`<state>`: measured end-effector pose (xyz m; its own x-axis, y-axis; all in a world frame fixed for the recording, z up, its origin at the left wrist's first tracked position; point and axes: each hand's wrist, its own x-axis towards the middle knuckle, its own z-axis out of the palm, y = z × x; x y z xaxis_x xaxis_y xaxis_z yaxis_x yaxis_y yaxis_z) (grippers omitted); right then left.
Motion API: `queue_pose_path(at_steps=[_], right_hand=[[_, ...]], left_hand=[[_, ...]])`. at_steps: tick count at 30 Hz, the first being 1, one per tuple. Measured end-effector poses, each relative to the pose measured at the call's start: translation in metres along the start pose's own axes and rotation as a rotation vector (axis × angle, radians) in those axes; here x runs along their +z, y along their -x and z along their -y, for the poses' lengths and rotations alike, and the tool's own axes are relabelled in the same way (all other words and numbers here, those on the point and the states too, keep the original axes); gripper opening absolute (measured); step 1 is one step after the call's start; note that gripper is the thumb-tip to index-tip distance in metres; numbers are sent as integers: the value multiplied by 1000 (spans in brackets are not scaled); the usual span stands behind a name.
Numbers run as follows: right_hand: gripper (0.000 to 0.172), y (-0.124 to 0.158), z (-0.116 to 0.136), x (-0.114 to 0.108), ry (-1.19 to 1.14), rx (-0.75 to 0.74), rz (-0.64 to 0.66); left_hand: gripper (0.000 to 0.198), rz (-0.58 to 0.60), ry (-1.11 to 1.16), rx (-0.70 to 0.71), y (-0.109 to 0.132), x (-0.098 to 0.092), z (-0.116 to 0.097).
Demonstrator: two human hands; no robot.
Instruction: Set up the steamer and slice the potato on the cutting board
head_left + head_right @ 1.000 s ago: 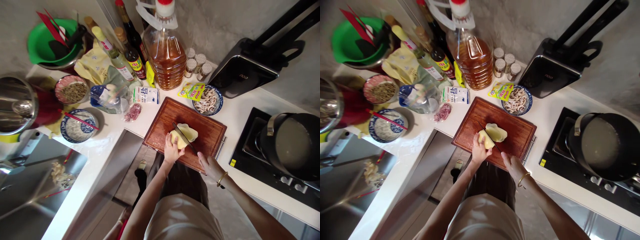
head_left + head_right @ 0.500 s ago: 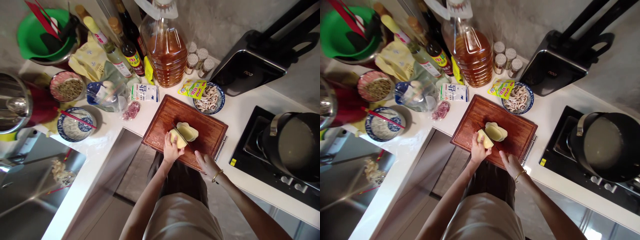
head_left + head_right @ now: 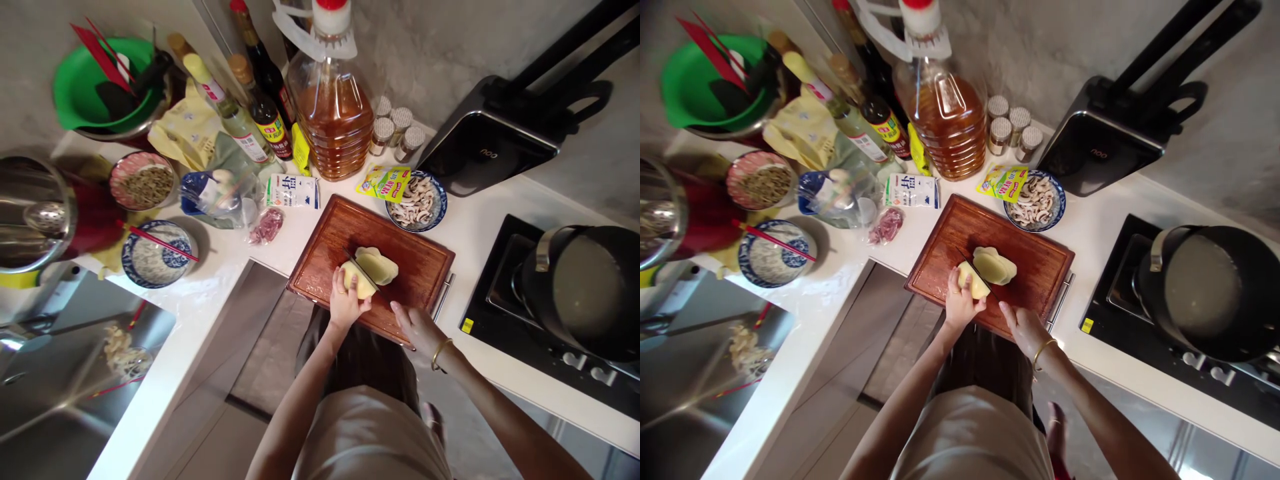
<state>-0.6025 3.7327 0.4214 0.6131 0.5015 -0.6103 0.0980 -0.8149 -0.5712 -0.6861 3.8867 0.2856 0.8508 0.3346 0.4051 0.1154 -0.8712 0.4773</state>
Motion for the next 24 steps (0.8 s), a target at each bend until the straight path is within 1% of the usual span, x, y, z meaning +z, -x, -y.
queue_pose_path(at_steps=[2,5,7,9,11,13,15,21,24], right_hand=[[59,2,1,3,2,6,-18],[61,2,6,-3,-69,43,56],[61,1,11,-14,-109,70,121],[61,2,17,-29,-109,66,162],[60,4,21,-42,-91,37,151],[60,8,22,-47,-80,2,108],[60,11,21,-43,-78,-28,63],[59,20,14,-9,-69,-39,-13],[57,24,13,-1,-63,-55,-43]], left_hand=[[67,2,22,5,1,0,1],[64,20,32,5,0,-1,2],[64,26,21,6,-2,-2,1],[66,30,8,14,-2,-3,0],[67,36,-2,18,-1,-3,1],[68,46,-13,13,0,-3,1],[68,47,-24,2,0,-2,2],[69,-4,-21,33,-2,-4,0],[68,-1,-37,26,-2,-5,0]])
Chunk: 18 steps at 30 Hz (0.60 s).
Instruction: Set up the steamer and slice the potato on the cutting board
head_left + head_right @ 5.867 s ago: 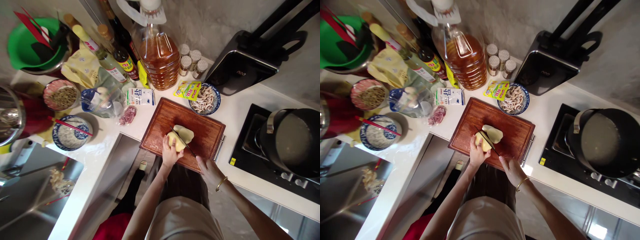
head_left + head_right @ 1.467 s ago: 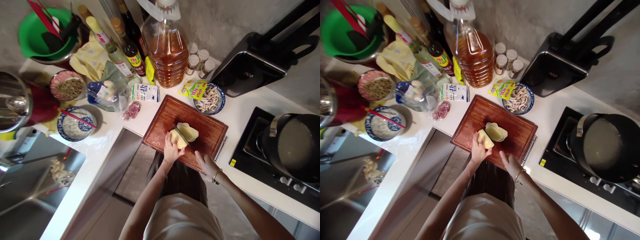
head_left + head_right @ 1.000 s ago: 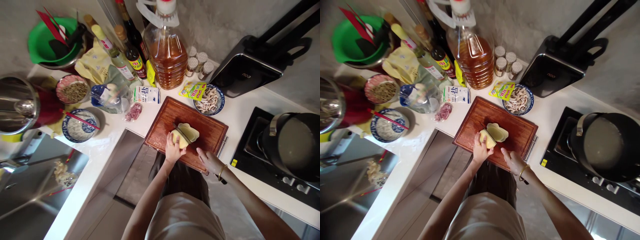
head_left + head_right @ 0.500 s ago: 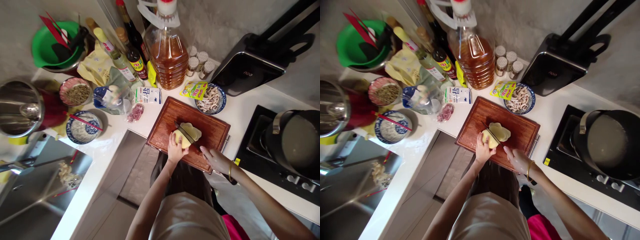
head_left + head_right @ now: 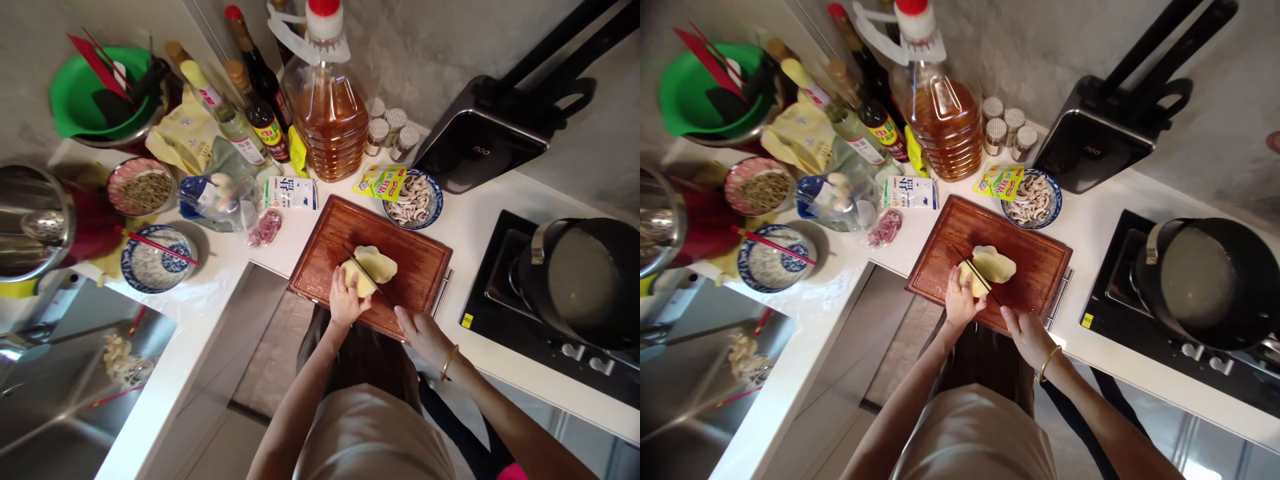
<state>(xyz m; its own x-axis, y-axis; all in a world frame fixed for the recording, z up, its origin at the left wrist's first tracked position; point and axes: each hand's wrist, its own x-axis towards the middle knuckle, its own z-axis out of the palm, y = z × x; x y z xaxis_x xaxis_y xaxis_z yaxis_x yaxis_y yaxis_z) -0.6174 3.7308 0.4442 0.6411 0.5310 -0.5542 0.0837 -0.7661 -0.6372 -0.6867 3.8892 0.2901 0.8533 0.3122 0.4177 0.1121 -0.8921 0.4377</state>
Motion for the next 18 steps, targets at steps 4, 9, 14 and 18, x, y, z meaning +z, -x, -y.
queue_pose_path(at_steps=[4,9,14,18], right_hand=[[56,1,-2,0,9,3,-11],[56,-1,-5,0,-24,41,25],[57,-3,-7,-3,6,32,43],[57,-6,-10,-3,26,34,70]], left_hand=[[67,-16,-31,20,1,0,0],[66,-10,-22,17,2,1,1],[66,19,-37,-12,5,5,3],[67,15,-28,-20,7,7,3]])
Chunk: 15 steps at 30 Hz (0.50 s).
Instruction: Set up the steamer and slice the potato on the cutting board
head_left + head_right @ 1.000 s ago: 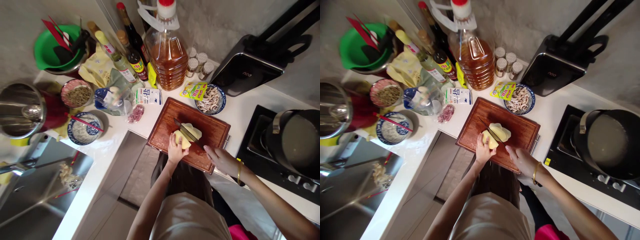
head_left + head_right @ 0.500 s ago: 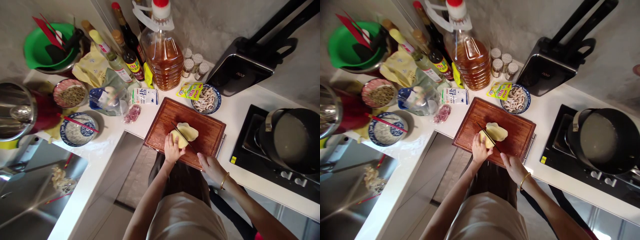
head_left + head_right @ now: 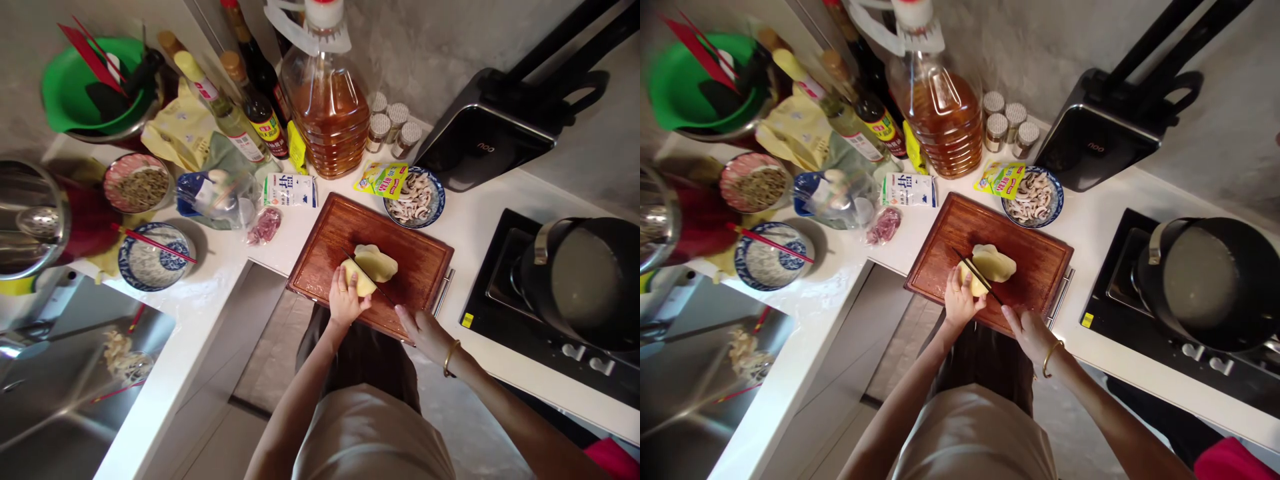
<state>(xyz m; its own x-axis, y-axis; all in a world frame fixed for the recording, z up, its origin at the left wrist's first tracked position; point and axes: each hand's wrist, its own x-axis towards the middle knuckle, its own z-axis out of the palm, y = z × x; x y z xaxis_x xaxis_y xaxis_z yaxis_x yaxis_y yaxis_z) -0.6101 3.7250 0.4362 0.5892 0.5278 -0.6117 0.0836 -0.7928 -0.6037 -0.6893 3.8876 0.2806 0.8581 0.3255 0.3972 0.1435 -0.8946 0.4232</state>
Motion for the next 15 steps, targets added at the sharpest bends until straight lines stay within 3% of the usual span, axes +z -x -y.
queue_pose_path(at_steps=[6,10,15], right_hand=[[60,-23,-8,8,-20,-1,34],[63,-47,-28,26,-63,42,73],[60,-60,-52,45,-117,21,1]], left_hand=[[68,-28,41,24,-1,-1,0],[69,-39,33,32,-2,-2,0],[74,-35,18,53,-4,-4,0]])
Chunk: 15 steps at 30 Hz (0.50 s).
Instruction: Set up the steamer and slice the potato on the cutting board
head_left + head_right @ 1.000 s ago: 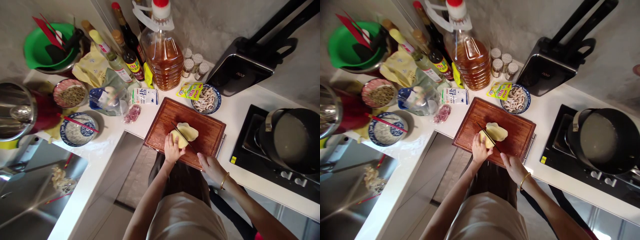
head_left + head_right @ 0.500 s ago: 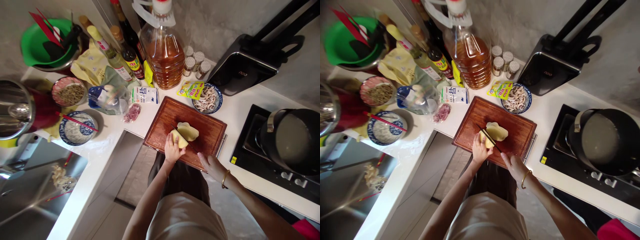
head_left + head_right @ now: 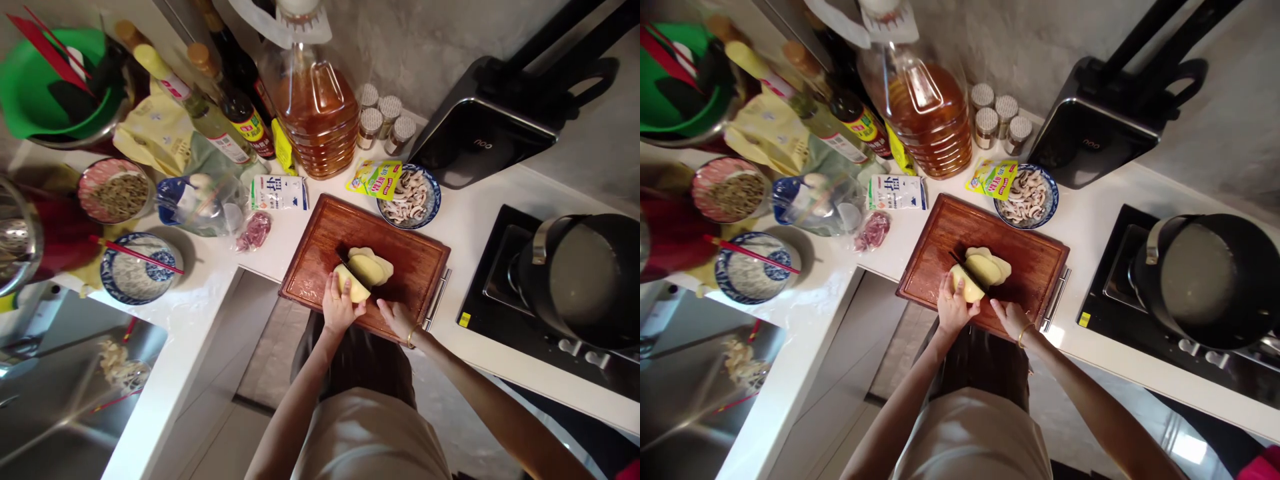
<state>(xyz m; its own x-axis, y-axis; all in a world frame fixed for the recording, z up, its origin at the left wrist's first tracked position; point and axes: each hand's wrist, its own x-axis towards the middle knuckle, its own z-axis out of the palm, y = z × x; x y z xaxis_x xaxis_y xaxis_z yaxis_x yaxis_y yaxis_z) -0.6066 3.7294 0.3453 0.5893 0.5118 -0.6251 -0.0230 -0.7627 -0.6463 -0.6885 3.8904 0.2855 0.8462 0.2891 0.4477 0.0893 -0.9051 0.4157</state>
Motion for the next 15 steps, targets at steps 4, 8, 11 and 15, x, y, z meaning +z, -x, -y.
queue_pose_path(at_steps=[4,8,11,15], right_hand=[[59,6,6,-7,-28,-20,-2],[59,23,24,-20,-87,-78,-60],[58,39,34,-25,-83,-91,-62],[57,52,39,-25,-55,-113,-65]], left_hand=[[73,-2,14,16,-3,-3,-1],[73,-2,-4,31,-4,-4,-1],[71,-4,-13,38,-3,-3,0],[70,-14,-3,40,-2,-2,1]])
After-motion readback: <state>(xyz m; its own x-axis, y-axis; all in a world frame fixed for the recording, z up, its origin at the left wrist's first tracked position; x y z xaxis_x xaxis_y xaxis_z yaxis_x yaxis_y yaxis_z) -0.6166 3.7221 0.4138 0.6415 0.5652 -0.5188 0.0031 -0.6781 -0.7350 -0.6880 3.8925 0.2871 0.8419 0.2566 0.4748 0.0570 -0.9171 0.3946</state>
